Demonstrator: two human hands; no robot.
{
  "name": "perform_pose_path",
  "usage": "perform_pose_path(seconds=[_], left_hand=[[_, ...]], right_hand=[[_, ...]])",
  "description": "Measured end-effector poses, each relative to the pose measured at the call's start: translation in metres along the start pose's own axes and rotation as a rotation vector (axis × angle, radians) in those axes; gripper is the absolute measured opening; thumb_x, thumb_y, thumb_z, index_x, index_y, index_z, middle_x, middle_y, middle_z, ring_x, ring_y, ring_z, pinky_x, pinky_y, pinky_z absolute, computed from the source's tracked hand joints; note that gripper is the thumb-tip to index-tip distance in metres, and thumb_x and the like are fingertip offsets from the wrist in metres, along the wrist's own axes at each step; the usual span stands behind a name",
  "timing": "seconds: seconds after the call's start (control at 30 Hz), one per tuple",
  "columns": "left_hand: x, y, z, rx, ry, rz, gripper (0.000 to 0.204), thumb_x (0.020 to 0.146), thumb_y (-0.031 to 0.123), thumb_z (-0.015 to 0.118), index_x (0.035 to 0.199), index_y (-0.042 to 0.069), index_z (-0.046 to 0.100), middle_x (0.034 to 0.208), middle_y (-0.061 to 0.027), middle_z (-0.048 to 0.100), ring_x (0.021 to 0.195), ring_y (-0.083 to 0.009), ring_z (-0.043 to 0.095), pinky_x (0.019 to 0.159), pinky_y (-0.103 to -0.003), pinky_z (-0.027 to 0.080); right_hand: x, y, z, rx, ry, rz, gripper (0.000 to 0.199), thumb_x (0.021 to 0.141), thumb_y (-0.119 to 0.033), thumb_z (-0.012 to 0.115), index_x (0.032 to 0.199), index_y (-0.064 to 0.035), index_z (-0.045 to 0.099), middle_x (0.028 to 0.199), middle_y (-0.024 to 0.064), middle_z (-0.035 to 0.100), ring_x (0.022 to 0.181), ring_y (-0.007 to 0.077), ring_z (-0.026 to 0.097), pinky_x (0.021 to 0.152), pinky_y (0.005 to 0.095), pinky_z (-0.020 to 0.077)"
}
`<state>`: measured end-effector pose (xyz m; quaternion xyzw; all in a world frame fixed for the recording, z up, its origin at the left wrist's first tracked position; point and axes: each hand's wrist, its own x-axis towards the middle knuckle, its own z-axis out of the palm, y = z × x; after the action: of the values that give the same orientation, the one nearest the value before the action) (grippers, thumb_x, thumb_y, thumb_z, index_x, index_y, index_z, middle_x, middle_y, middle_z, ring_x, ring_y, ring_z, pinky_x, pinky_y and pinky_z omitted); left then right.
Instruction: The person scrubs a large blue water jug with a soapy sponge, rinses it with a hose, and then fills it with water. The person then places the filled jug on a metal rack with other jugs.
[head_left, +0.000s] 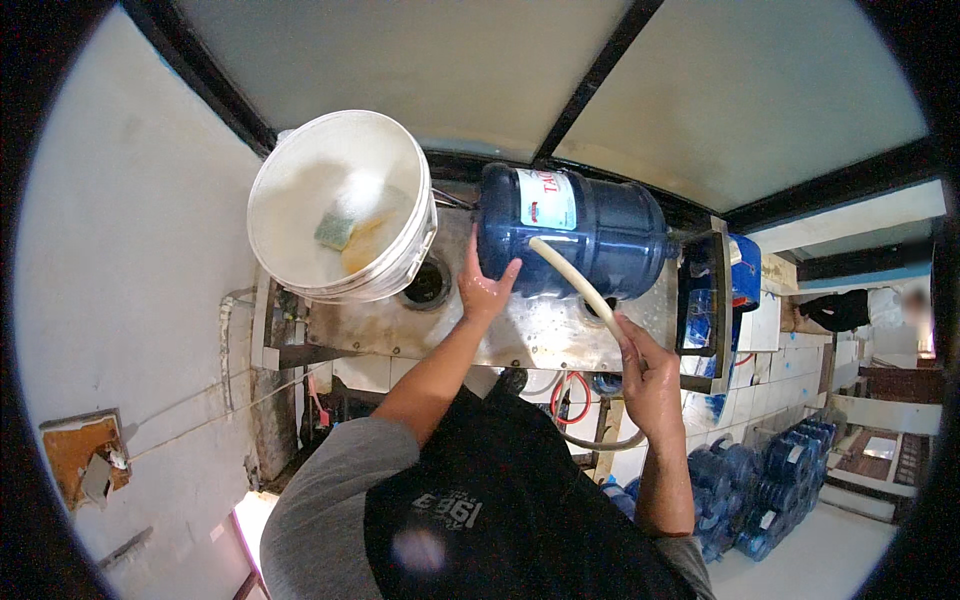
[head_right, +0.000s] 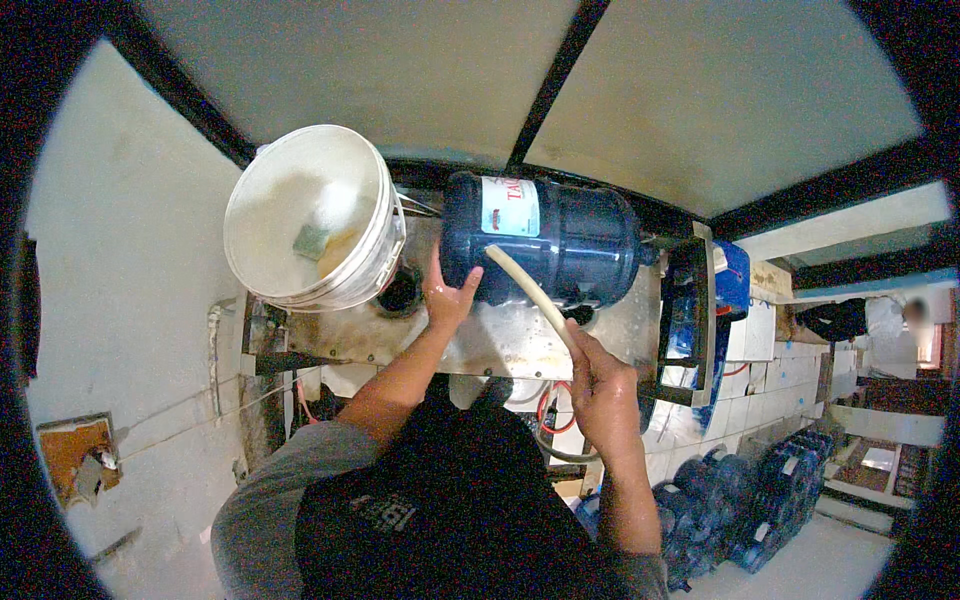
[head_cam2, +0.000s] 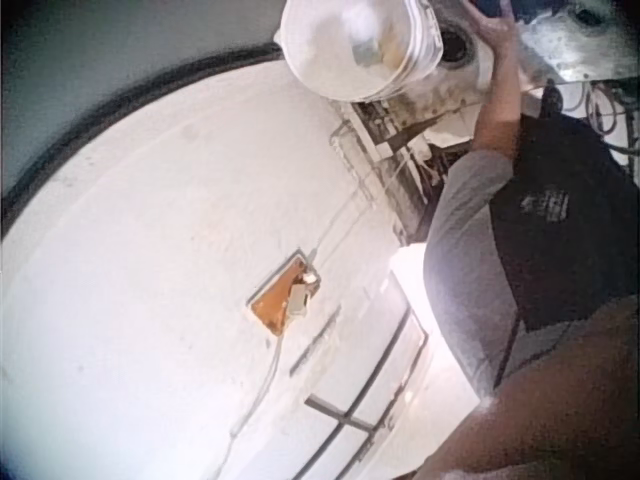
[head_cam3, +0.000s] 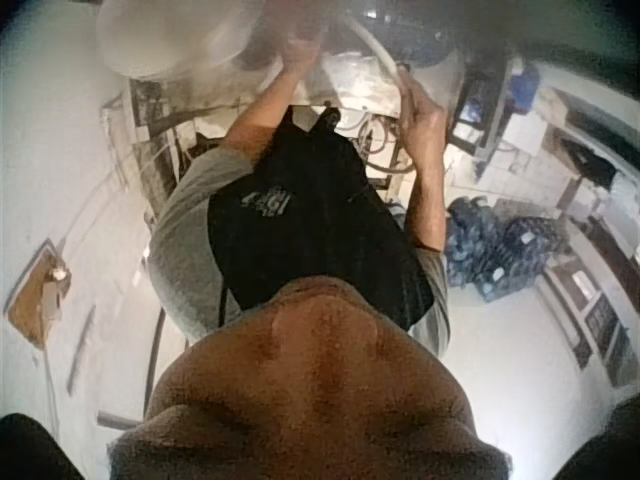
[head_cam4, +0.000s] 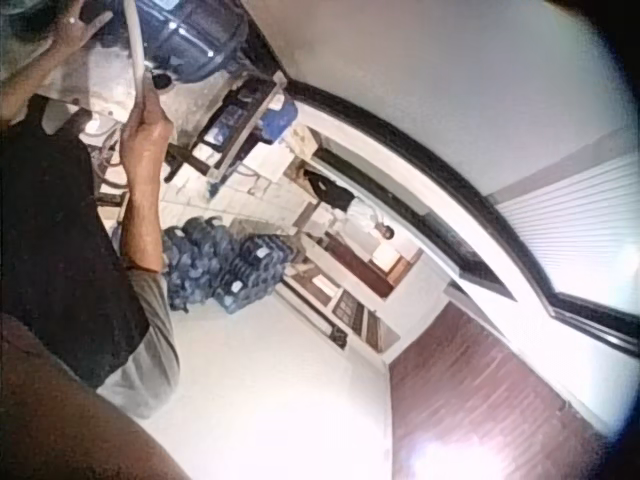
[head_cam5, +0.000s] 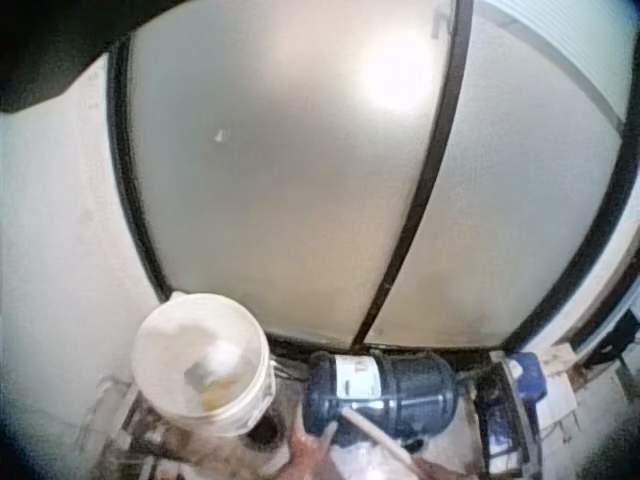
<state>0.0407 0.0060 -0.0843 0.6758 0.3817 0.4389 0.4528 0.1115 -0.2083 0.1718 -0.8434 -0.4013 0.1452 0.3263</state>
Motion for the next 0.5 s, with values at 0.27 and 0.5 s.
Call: perform_pose_path(seconds=[0.27, 0.5], left_hand=[[-0.04, -0.081, 0.001, -0.334, -0.223, -0.029, 0.104, 0.084, 0.062, 0.076, 0.157, 0.0, 0.034, 0.149, -0.0139, 0.054, 0.135, -0.0266, 0.053, 0.115, -0.04, 0.04], [0.045, -0.069, -0.006, -0.655, -0.423, -0.415, 0.104, 0.093, 0.078, 0.049, 0.161, 0.001, 0.029, 0.162, -0.0155, 0.039, 0.15, -0.0277, 0.035, 0.124, -0.039, 0.023]], right_hand=[[-0.028, 0.016, -0.004, 0.021, 0.063, 0.177, 0.03, 0.103, -0.003, 0.058, 0.131, 0.0036, 0.066, 0.115, 0.0223, 0.074, 0.106, 0.0215, 0.071, 0.092, 0.0332, 0.0534], [-0.01, 0.004, 0.009, 0.118, 0.007, 0.045, 0.034, 0.1, -0.002, 0.06, 0.133, -0.0017, 0.067, 0.111, 0.0266, 0.073, 0.091, 0.0285, 0.077, 0.078, 0.0354, 0.0565]])
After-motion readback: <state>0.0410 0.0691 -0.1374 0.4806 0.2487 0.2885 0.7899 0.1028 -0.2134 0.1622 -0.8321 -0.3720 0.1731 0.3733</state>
